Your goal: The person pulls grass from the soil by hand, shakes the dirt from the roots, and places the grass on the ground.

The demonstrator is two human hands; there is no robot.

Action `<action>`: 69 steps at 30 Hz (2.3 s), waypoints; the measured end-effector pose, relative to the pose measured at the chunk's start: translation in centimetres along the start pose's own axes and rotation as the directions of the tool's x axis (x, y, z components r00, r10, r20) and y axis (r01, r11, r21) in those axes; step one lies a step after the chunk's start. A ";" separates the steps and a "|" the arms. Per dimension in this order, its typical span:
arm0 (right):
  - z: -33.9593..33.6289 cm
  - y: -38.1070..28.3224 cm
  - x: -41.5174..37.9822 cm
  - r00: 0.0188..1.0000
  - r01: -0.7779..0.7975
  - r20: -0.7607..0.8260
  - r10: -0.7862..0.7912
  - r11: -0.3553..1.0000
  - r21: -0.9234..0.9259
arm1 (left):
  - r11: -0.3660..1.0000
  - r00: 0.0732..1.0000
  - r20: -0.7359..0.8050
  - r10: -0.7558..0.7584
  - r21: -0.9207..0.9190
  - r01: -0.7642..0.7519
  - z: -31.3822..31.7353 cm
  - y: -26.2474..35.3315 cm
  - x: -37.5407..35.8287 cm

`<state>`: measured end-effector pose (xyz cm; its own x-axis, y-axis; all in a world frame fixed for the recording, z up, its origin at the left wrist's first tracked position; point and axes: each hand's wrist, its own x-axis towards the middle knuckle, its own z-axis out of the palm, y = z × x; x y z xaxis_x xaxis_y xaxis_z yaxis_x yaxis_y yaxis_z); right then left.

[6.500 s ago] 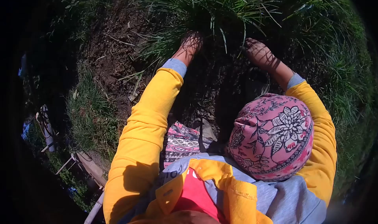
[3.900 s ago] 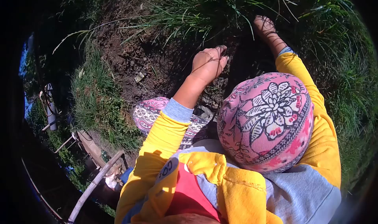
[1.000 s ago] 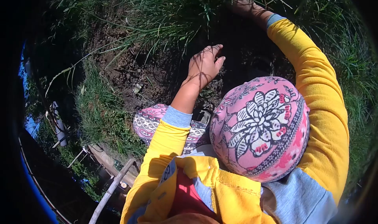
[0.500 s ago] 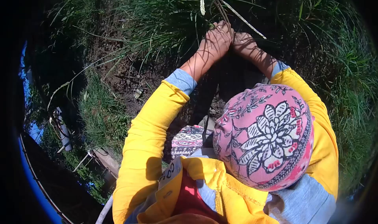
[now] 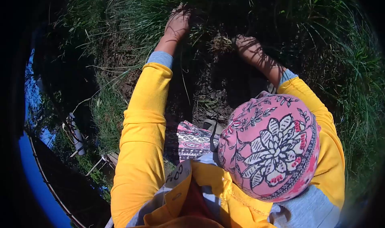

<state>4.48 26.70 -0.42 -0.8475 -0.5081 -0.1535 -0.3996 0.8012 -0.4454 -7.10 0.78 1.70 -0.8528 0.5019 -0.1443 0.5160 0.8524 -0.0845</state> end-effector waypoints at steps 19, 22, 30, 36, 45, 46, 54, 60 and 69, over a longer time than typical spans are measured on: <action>0.3 -2.1 -1.9 0.992 0.119 0.016 -0.123 0.983 0.137 | 0.942 0.947 0.208 -0.246 -0.179 0.284 1.1 8.5 -3.2; 0.7 -1.3 -1.3 0.986 0.159 -0.075 -0.151 0.982 0.104 | 0.945 0.967 0.171 -0.191 -0.232 0.228 1.6 7.7 -4.2; 0.5 -2.4 -0.2 0.997 0.077 0.013 -0.078 0.994 0.082 | 0.992 0.976 -0.206 0.069 -0.091 -0.090 3.3 7.1 -3.2; 0.4 -1.6 -0.3 0.996 0.088 0.023 -0.089 0.996 0.031 | 0.999 0.990 -0.137 0.015 0.043 -0.009 0.5 7.6 -2.0; 1.5 -0.5 0.6 0.969 -0.215 0.151 0.194 0.967 0.138 | 0.899 0.899 0.297 -0.321 -0.203 0.387 0.5 6.9 -1.9; 2.2 -0.2 1.1 0.957 -0.270 0.152 0.246 0.948 0.171 | 0.899 0.884 0.333 -0.328 -0.177 0.400 0.3 6.8 -1.8; -0.2 -3.0 5.1 0.638 -0.532 0.625 0.449 -0.330 0.780 | 0.867 0.903 0.257 -0.346 -0.279 0.412 -0.2 7.9 -2.5; 2.5 -6.0 8.2 0.828 -0.396 0.523 0.203 -0.449 0.801 | 0.907 0.907 0.185 -0.378 -0.123 0.403 -1.4 9.3 -4.2; 8.5 -4.3 10.1 0.987 -0.116 0.148 0.067 -0.345 0.931 | 0.903 0.885 0.242 -0.398 -0.067 0.424 -2.9 11.1 -5.5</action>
<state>0.61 15.42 -7.52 -0.8112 -0.4946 -0.3119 0.5619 -0.5118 -0.6498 3.11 7.87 4.41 -0.9406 0.0695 -0.3323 0.0985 0.9926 -0.0713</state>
